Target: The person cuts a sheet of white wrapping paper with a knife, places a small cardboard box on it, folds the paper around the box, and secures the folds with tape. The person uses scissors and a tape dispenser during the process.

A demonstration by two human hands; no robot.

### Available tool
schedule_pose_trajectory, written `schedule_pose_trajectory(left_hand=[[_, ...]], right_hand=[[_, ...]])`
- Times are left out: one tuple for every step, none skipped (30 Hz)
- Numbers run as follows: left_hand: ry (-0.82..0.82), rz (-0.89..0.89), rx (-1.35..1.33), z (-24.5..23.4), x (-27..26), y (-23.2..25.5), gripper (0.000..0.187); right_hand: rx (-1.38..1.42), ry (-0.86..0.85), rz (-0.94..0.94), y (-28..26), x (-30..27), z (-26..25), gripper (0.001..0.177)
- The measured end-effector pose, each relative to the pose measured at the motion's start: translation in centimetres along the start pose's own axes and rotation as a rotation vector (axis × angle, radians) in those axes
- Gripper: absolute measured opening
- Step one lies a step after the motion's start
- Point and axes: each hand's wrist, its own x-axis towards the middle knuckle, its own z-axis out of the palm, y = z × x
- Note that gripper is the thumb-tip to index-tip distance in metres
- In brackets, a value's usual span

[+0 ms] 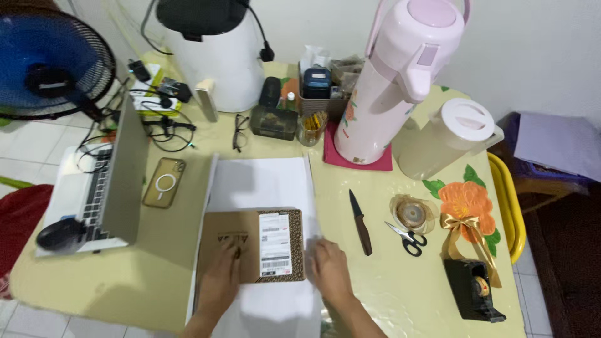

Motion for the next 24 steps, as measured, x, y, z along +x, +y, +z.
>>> schedule_pose_trajectory(left_hand=[[0.006,-0.022,0.105,-0.6,-0.7,-1.1,0.038],[0.010,-0.049,0.212,-1.1,-1.3,-2.1,0.041],[0.015,-0.076,0.318,-1.5,-1.8,-3.0,0.044],[0.055,-0.095,0.307,-1.9,-2.3,-3.6,0.046],[0.095,-0.115,0.295,-2.2,-2.7,-4.1,0.049],[0.137,-0.132,0.283,-2.3,-2.8,-4.5,0.051],[0.090,-0.233,0.244,-2.4,-2.8,-4.7,0.049],[0.040,-0.335,0.204,-2.6,-2.8,-4.8,0.047],[-0.009,-0.437,0.162,-2.7,-2.8,-4.9,0.046],[-0.027,-0.489,0.115,-2.8,-2.6,-4.8,0.045],[-0.045,-0.541,0.067,-3.0,-2.4,-4.8,0.045],[-0.062,-0.583,0.017,-3.0,-1.8,-4.8,0.045],[-0.051,-0.646,-0.071,-3.2,-1.3,-4.9,0.047],[-0.041,-0.708,-0.161,-3.4,-0.9,-5.0,0.050],[-0.030,-0.769,-0.252,-3.6,-0.6,-5.2,0.052],[-0.058,-0.756,-0.225,-3.7,-0.4,-5.4,0.051],[-0.085,-0.742,-0.199,-3.9,-0.3,-5.6,0.049],[-0.112,-0.728,-0.170,-4.1,-0.1,-5.8,0.048],[-0.133,-0.719,-0.178,-4.1,0.1,-6.1,0.046],[-0.159,-0.708,-0.181,-4.3,0.1,-6.4,0.044],[-0.186,-0.697,-0.183,-4.4,0.1,-6.8,0.043],[-0.180,-0.728,-0.212,-4.6,0.2,-7.2,0.041],[-0.174,-0.760,-0.241,-4.8,0.4,-7.5,0.039],[-0.171,-0.794,-0.273,-4.7,0.5,-7.7,0.038]], right_hand=[[-0.048,-0.038,0.045,0.2,-0.3,0.1,0.037],[-0.094,-0.077,0.088,0.4,-0.5,0.3,0.041],[-0.142,-0.114,0.131,0.6,-0.8,0.6,0.045],[-0.170,-0.116,0.132,0.7,-1.2,1.0,0.040],[-0.198,-0.118,0.133,0.8,-1.2,1.5,0.035],[-0.227,-0.117,0.134,1.1,-1.1,2.1,0.031],[-0.155,-0.104,0.168,1.3,-0.7,2.8,0.031],[-0.082,-0.096,0.205,1.5,-0.5,3.6,0.033],[-0.010,-0.089,0.242,1.7,-0.2,4.5,0.035],[0.101,-0.090,0.253,1.7,0.0,5.2,0.036],[0.212,-0.090,0.264,1.6,0.3,5.9,0.038],[0.321,-0.083,0.276,1.5,0.7,6.4,0.039],[0.329,-0.099,0.335,1.0,0.8,6.8,0.040],[0.336,-0.114,0.394,0.3,1.0,7.0,0.042],[0.342,-0.130,0.454,-0.3,1.2,7.0,0.045],[0.453,-0.117,0.563,-0.8,1.6,6.7,0.051],[0.564,-0.104,0.671,-1.3,2.1,6.4,0.060],[0.678,-0.091,0.778,-1.9,2.8,6.0,0.070],[0.772,-0.121,0.846,-2.2,3.5,5.5,0.072],[0.870,-0.151,0.919,-2.3,3.9,5.0,0.074],[0.969,-0.181,0.990,-2.4,4.3,4.8,0.076],[1.070,-0.209,0.986,-2.5,4.6,4.6,0.074],[1.171,-0.237,0.979,-2.7,4.9,4.5,0.072],[1.268,-0.262,0.971,-2.8,4.9,4.4,0.071]])
